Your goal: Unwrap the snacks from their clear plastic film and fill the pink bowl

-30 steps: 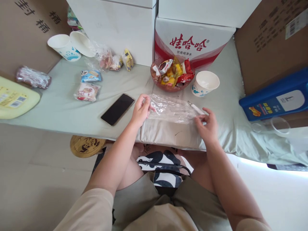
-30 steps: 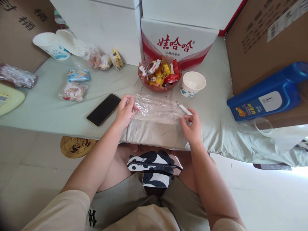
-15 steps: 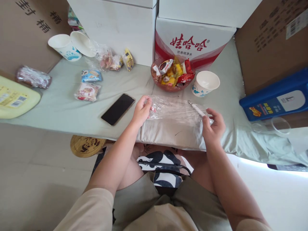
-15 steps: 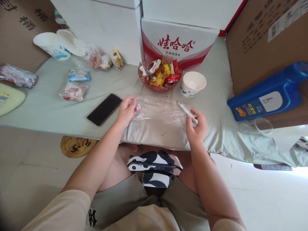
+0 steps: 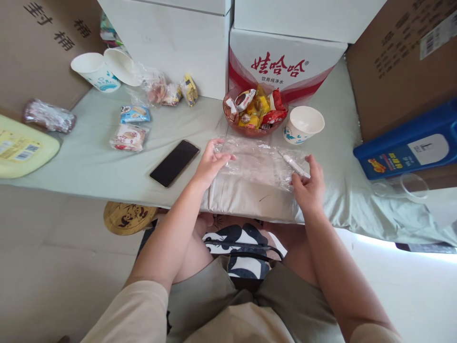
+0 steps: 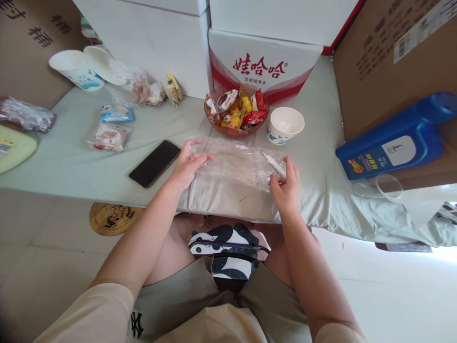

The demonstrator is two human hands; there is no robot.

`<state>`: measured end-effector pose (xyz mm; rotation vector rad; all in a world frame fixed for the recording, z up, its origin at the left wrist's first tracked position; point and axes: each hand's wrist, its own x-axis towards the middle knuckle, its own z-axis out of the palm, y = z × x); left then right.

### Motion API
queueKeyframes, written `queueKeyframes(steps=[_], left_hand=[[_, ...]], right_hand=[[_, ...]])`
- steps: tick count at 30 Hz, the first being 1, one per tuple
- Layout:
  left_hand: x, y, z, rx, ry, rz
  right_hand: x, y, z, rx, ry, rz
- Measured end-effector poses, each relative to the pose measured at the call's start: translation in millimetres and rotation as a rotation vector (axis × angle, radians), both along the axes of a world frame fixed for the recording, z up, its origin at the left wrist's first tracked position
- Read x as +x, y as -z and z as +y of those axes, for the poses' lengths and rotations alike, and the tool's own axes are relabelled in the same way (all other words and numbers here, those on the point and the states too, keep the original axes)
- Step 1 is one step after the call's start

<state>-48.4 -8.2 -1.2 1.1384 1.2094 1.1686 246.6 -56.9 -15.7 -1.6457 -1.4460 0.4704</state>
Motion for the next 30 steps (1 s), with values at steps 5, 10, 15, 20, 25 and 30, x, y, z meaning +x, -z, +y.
queueKeyframes(steps=[5,10,15,20,25,30], left_hand=[[2.3,6.7,-2.7,0.017,0.077,0.180],[-0.5,10.7,-6.4,0.114,0.144,0.342],[1.0,7.3,-8.0,0.124,0.155,0.369],[1.9,3.1,-4.7,0.088,0.005,0.329],[-1.6,5.1,-1.3,0.087,-0.090,0.333],[-2.9,6.2,-0.7,0.121,-0.086,0.458]], right_hand=[[-1.5,-1.1,0.2,-0.031,0.037,0.012],[0.6,-2.5,4.2,-0.025,0.125,0.043],[3.2,-1.9,7.3,-0.036,0.170,0.043],[3.3,1.2,6.2,-0.079,0.134,0.084],[1.2,-0.9,5.4,-0.062,0.016,0.031],[-3.6,-9.6,3.6,-0.073,-0.015,-0.112]])
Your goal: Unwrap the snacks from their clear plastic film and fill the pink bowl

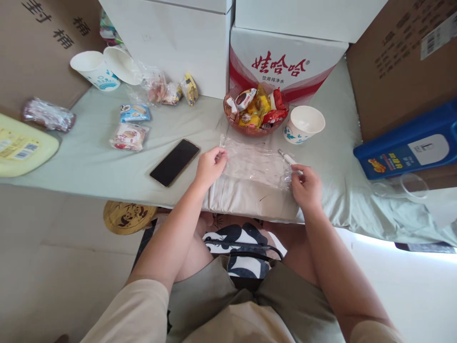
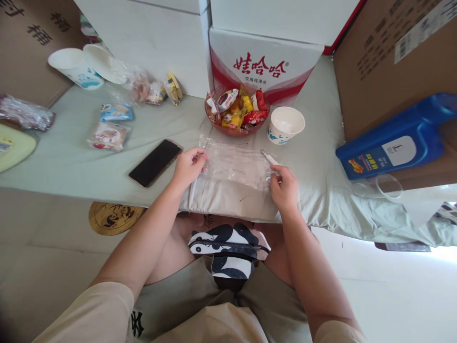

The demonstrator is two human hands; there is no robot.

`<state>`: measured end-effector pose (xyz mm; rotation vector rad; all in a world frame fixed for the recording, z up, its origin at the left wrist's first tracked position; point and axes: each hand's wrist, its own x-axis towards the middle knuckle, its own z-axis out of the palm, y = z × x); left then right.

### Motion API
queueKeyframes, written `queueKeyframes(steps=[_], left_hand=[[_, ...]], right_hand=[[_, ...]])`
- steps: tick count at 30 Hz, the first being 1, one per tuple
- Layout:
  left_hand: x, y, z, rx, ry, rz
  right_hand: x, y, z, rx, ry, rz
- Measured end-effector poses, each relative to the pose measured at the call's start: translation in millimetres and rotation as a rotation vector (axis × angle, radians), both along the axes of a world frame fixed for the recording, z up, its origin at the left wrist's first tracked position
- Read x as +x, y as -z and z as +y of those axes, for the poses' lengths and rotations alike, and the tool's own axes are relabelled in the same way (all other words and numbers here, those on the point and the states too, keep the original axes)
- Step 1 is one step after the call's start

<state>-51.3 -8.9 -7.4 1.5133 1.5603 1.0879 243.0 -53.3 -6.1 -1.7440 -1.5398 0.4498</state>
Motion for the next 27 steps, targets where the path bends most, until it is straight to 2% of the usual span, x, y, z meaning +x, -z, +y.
queueKeyframes(steps=[5,10,14,17,20,23,25,27], left_hand=[[0.9,-4.9,-2.2,0.006,0.060,0.204],[0.2,-7.7,-3.3,0.028,0.056,0.471],[1.5,-7.7,-6.0,-0.019,0.043,0.567],[3.7,-6.1,-8.3,-0.030,0.023,0.595],[5.6,-3.5,-9.5,-0.002,0.038,0.609],[7.8,-3.1,-11.0,0.022,0.072,0.627],[9.8,-4.8,-12.5,0.004,0.082,0.629],[12.0,-7.1,-13.7,-0.016,0.091,0.627]], right_hand=[[-0.1,-0.3,-1.3,-0.049,-0.020,-0.072],[6.5,6.6,-0.8,-0.069,-0.160,-0.207],[10.8,11.0,-6.5,-0.062,-0.214,-0.307],[8.2,8.0,-17.7,-0.044,-0.128,-0.403],[3.9,-2.7,-32.3,-0.056,-0.027,-0.504],[6.8,-19.0,-45.4,-0.253,-0.198,-0.479],[14.6,-29.7,-50.8,-0.446,-0.361,-0.351],[24.2,-37.4,-51.8,-0.526,-0.449,-0.217]])
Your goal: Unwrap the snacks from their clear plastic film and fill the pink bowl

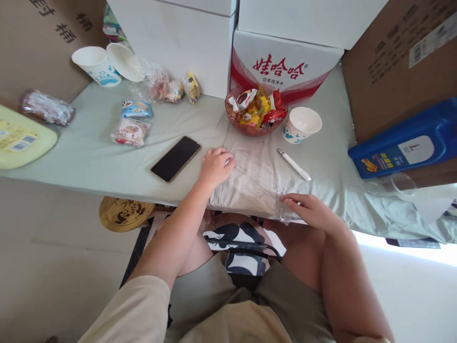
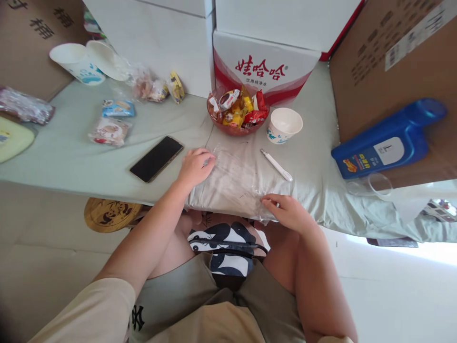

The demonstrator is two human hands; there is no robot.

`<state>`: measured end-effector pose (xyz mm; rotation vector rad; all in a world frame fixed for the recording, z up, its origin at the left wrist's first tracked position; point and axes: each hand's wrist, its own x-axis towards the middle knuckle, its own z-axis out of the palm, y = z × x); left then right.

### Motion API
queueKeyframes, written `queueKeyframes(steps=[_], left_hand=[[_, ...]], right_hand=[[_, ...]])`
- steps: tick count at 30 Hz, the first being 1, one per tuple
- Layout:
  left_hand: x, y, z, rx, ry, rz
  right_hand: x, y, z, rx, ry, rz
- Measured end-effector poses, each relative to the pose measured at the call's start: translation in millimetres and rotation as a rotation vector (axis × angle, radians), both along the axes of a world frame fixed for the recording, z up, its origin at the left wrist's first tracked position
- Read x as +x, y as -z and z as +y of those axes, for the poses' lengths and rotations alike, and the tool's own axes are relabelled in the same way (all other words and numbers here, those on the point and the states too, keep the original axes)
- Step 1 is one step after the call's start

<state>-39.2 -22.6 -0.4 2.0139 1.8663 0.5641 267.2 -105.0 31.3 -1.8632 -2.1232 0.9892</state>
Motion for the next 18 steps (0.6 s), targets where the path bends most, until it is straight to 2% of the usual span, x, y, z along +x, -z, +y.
queueKeyframes(steps=[2,5,7,10,13,16,18], left_hand=[[2.0,-1.5,-0.1,-0.008,0.018,0.009],[5.3,-1.0,1.4,-0.016,0.089,0.029],[8.7,0.7,2.8,-0.014,0.166,0.020],[15.8,3.6,3.5,0.017,0.325,-0.052],[23.2,4.5,1.0,0.019,0.470,-0.235],[29.0,3.1,-2.6,-0.043,0.515,-0.534],[31.4,1.5,-2.8,-0.113,0.503,-0.760]], right_hand=[[6.7,-2.9,4.0,0.069,0.080,0.078],[5.1,1.2,15.8,0.281,0.359,0.101],[-2.3,6.5,24.1,0.391,0.425,0.115],[-14.2,13.7,32.9,0.473,0.281,0.149],[-20.2,19.7,35.9,0.455,0.152,0.155],[-21.7,25.0,35.6,0.356,0.096,0.242],[-23.3,26.3,34.6,0.191,0.082,0.403]])
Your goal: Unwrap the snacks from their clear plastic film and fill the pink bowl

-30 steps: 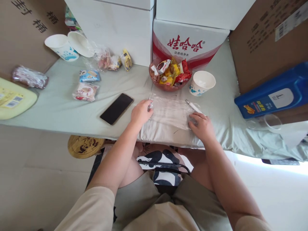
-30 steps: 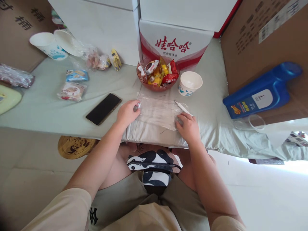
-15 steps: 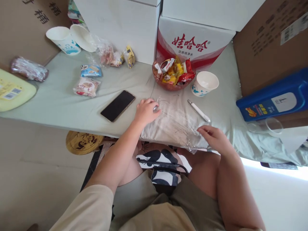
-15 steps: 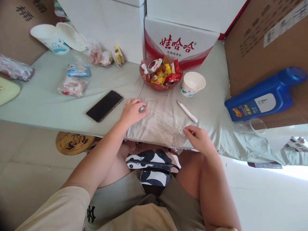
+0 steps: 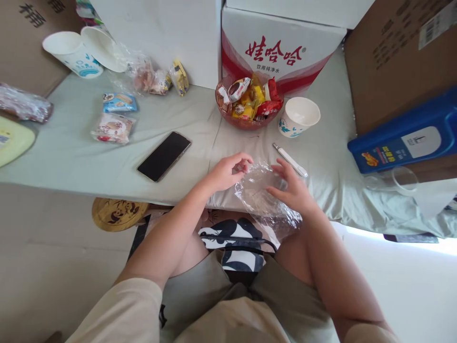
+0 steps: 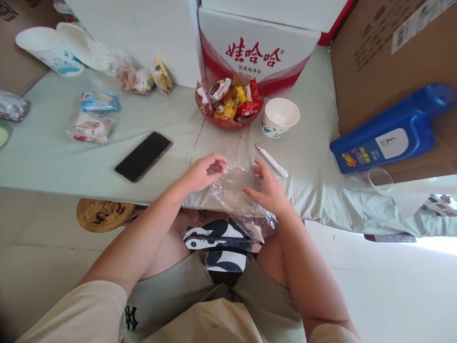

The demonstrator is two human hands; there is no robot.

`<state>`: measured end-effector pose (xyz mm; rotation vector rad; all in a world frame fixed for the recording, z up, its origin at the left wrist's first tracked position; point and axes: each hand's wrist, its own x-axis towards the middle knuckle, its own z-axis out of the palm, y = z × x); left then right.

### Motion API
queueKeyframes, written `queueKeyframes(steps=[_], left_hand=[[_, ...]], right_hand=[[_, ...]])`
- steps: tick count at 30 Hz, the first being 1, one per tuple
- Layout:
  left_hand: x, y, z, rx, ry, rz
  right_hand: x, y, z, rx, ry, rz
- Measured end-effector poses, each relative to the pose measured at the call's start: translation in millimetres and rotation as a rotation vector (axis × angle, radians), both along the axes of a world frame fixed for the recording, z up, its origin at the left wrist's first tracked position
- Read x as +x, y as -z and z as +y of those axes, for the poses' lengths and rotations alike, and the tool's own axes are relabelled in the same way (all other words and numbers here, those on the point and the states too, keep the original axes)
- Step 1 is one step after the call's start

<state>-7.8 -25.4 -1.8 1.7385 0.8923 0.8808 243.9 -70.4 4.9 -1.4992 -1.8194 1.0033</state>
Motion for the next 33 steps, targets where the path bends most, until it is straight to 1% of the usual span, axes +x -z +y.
queueKeyframes(steps=[3,5,6,8,9,11,13,14,15,16,18,19,20,21,22,25,27,30,33], left_hand=[[1.0,-4.1,4.5,-0.182,-0.028,-0.273],[-0.7,-8.6,8.7,-0.293,-0.066,-0.433],[-2.3,-11.2,10.4,-0.356,-0.081,-0.515],[-6.9,-16.6,13.0,-0.498,-0.096,-0.696],[-9.4,-18.8,13.9,-0.569,-0.105,-0.801],[-13.2,-20.9,15.2,-0.687,-0.140,-1.015],[-13.0,-19.5,15.2,-0.768,-0.188,-1.147],[-10.8,-17.6,14.4,-0.807,-0.193,-1.141],[-7.4,-15.2,12.9,-0.851,-0.169,-1.083],[-2.9,-12.6,10.8,-0.897,-0.112,-0.989],[7.6,-8.3,5.3,-0.963,0.063,-0.784],[12.9,-7.1,2.5,-0.967,0.140,-0.708],[17.5,-6.5,0.0,-0.952,0.184,-0.653],[21.4,-6.7,-1.9,-0.922,0.188,-0.605],[24.3,-7.5,-3.1,-0.885,0.160,-0.550],[27.2,-11.9,-2.7,-0.807,0.016,-0.337],[25.3,-14.9,-0.9,-0.783,-0.026,-0.244],[20.3,-17.6,0.6,-0.758,0.016,-0.239],[16.9,-18.1,-0.1,-0.733,0.085,-0.243]], right_hand=[[-6.4,-4.8,-2.2,-0.332,-0.120,0.259],[-12.8,-11.1,-4.3,-0.511,-0.221,0.334],[-16.2,-14.0,-5.4,-0.571,-0.266,0.350],[-22.2,-17.4,-7.3,-0.633,-0.306,0.383],[-24.5,-17.6,-8.0,-0.638,-0.291,0.408],[-27.7,-15.4,-8.2,-0.601,-0.201,0.484],[-29.3,-11.6,-6.7,-0.527,-0.067,0.586],[-29.8,-9.9,-5.5,-0.490,0.003,0.639],[-30.3,-8.5,-4.0,-0.457,0.068,0.687],[-30.8,-7.5,-2.5,-0.429,0.121,0.724],[-31.9,-6.4,0.1,-0.394,0.192,0.761],[-32.2,-6.0,1.0,-0.389,0.210,0.766],[-32.3,-5.6,1.5,-0.389,0.218,0.760],[-32.1,-5.1,1.7,-0.398,0.217,0.744],[-31.5,-4.7,1.7,-0.414,0.210,0.720],[-27.9,-4.2,1.3,-0.431,0.209,0.610],[-25.6,-5.3,1.1,-0.400,0.234,0.540],[-24.3,-8.0,0.6,-0.357,0.224,0.463],[-25.3,-8.9,-0.6,-0.352,0.135,0.408]])
